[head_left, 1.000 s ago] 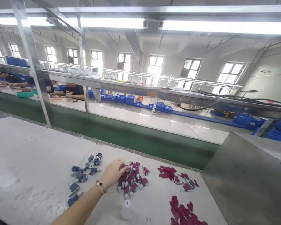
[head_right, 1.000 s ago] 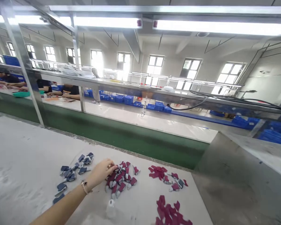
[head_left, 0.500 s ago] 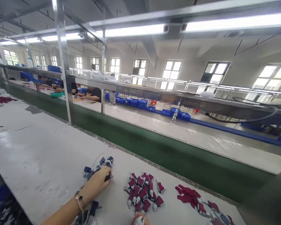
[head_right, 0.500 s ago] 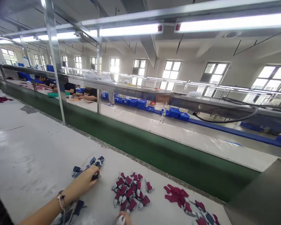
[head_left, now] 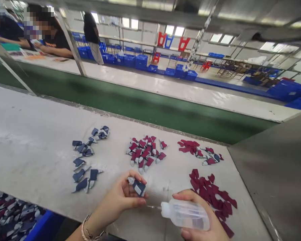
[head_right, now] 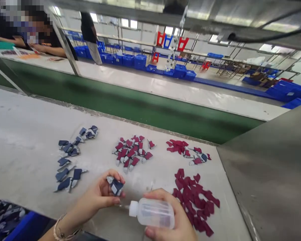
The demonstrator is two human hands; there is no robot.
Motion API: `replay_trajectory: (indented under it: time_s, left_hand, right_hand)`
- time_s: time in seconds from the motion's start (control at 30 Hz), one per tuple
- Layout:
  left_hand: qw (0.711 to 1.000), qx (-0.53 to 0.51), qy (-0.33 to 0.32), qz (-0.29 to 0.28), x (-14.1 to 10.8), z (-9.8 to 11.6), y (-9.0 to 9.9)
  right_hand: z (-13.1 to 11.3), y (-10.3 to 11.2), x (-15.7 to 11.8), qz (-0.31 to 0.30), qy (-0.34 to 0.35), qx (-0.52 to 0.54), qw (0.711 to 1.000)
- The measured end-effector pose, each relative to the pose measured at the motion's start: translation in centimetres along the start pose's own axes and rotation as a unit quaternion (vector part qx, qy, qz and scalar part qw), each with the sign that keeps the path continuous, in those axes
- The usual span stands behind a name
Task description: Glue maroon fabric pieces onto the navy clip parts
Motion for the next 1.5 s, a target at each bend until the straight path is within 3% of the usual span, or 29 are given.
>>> replay_trajectory:
  time_s: [0.23, 0.37, 0.5, 0.57, 0.73, 0.83, 1.0, 1.17, 1.33, 1.5]
  left_hand:
    - [0.999, 0.038, -0.008, -0.022, 0.0, 0.4, -1.2]
    - [0.995, 0.103, 0.008, -0.010, -0.3, 0.4, -1.2]
    - [0.995, 0.099, 0.023, -0.008, -0.1, 0.0, -1.0]
    - [0.994, 0.108, 0.024, -0.001, 0.1, -0.2, -0.9]
    - [0.977, 0.209, -0.006, 0.041, -0.2, -0.1, -0.7]
    - [0.963, 0.264, 0.011, 0.052, -0.6, -0.1, -1.0]
    - [0.941, 0.324, 0.013, 0.101, -0.8, 0.3, -0.4]
    - [0.964, 0.254, 0.005, 0.078, -0.7, 0.1, 0.0]
    - [0.944, 0.326, -0.017, 0.049, -1.4, 0.6, -0.9]
    - [0.931, 0.364, -0.034, 0.018, -1.9, 1.0, -1.9]
  right_hand:
    - [-0.9, -1.3, 0.5, -0.092, -0.064, 0.107, 0.988]
    - [-2.2, -2.6, 1.6, -0.153, -0.001, 0.191, 0.969]
    - [-2.8, -2.8, 1.8, -0.175, 0.042, 0.179, 0.967]
    - [-2.8, -2.6, 1.5, -0.169, 0.031, 0.160, 0.972]
    - [-2.5, -2.2, 0.6, -0.080, -0.038, 0.109, 0.990]
    - [-3.1, -3.8, 0.3, -0.090, -0.052, 0.114, 0.988]
    - [-3.6, -5.1, 0.9, -0.083, -0.060, 0.028, 0.994]
    - [-4.3, -4.7, 1.5, -0.077, 0.009, -0.040, 0.996]
    - [-4.7, -4.9, 0.9, -0.029, 0.008, -0.060, 0.998]
    - [-6.1, -5.3, 0.6, 0.000, 0.051, -0.127, 0.991]
Point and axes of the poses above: each hand's wrist, its own x-axis towards the middle knuckle, its own y-axis out of the back of the hand, z = x × y, the point moved 7 cm from there along x, towards the middle knuckle, and after that the axes turned 10 degrees about -x, right-handed, at the moved point
